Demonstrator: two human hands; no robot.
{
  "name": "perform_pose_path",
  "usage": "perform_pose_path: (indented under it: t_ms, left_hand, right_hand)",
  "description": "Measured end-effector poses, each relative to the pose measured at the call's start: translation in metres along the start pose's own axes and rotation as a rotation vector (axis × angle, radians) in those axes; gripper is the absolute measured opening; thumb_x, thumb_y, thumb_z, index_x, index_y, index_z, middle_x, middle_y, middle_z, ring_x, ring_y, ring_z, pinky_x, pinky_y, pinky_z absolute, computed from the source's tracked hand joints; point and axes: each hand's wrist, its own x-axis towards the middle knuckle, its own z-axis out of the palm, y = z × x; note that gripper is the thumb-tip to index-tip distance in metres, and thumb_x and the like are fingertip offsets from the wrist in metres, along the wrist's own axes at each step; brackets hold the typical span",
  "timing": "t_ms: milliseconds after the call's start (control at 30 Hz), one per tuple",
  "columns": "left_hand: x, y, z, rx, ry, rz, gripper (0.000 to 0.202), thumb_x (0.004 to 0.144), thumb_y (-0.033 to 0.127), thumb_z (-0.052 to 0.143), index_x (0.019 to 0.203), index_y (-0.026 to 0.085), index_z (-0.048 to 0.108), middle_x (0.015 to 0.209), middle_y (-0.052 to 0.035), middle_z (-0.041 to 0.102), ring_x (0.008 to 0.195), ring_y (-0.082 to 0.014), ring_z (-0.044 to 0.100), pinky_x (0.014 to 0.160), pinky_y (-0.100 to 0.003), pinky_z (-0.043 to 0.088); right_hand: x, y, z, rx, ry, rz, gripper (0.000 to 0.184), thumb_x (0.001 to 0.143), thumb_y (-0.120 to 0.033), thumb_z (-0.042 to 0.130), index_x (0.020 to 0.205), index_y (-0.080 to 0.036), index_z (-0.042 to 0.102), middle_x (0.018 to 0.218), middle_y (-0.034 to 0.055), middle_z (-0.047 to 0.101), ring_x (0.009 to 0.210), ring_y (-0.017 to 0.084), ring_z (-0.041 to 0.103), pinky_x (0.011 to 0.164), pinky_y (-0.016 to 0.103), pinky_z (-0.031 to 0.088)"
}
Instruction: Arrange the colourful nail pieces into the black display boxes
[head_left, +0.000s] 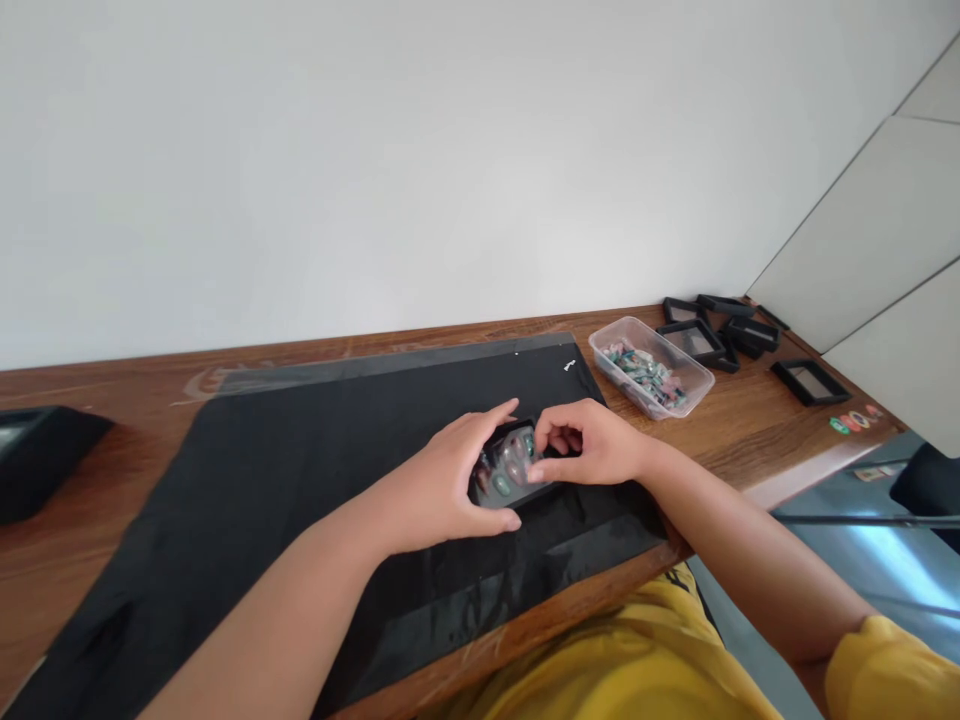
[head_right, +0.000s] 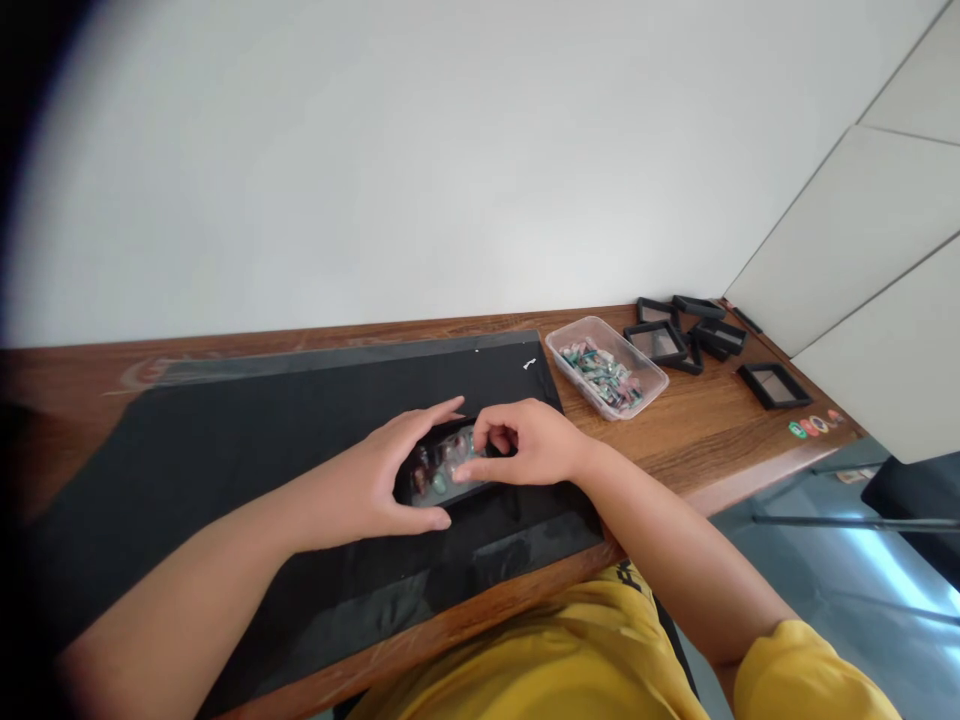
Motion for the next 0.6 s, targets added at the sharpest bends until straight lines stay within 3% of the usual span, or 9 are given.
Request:
perform_pose_path:
  t_ms: [100,233,433,533,600]
  left_hand:
    - [0.002,0.012,-0.004,0.029,0.006,-0.004,0.102,0.067,0.044,0.08,0.16,0.027,0.041,0.155,-0.0138,0.057,0.142,-0.0395,0.054,0.12,-0.055,0.045]
    - [0.003,0.017,-0.016,0.013,0.122,-0.083,0.106,0.067,0.047,0.078,0.162,0.024,0.038,0.155,-0.0166,0.056,0.141,-0.0405,0.056,0.119,-0.056,0.045]
    - [0.005,-0.004,-0.031,-0.187,0.513,-0.148,0.098,0.071,0.055,0.077,0.156,0.024,0.041,0.158,-0.0175,0.053,0.146,-0.041,0.05,0.118,-0.058,0.044]
    - [0.008,-0.015,-0.04,-0.369,0.78,-0.19,0.099,0.068,0.054,0.076,0.154,0.022,0.04,0.144,-0.0172,0.063,0.137,-0.0381,0.059,0.117,-0.058,0.045]
    - [0.004,-0.022,-0.05,-0.467,0.933,-0.261,0.087,0.07,0.056,0.071,0.146,0.02,0.049,0.134,-0.0163,0.068,0.129,-0.0363,0.064,0.11,-0.055,0.052]
  right_hand:
    - [-0.001,0.0,-0.001,-0.001,0.085,0.007,0.05,0.092,-0.067,0.068,0.08,-0.018,0.063,0.062,-0.0051,0.052,0.056,0.009,0.043,0.056,0.023,0.034]
    - [-0.001,0.002,-0.005,-0.061,0.197,-0.059,0.055,0.103,-0.066,0.049,0.08,-0.018,0.062,0.069,0.0001,0.059,0.063,0.012,0.05,0.06,0.025,0.039]
    - [-0.002,0.008,-0.007,-0.073,0.333,-0.124,0.058,0.106,-0.066,0.042,0.085,-0.018,0.068,0.068,0.0002,0.059,0.061,0.013,0.051,0.06,0.026,0.039]
    - [-0.003,0.008,-0.005,-0.081,0.336,-0.128,0.052,0.107,-0.06,0.045,0.084,-0.018,0.067,0.072,0.0021,0.064,0.065,0.014,0.056,0.063,0.026,0.042]
    - [-0.004,0.006,-0.003,-0.102,0.315,-0.128,0.047,0.107,-0.054,0.047,0.082,-0.018,0.065,0.072,0.0023,0.064,0.066,0.014,0.057,0.063,0.026,0.042]
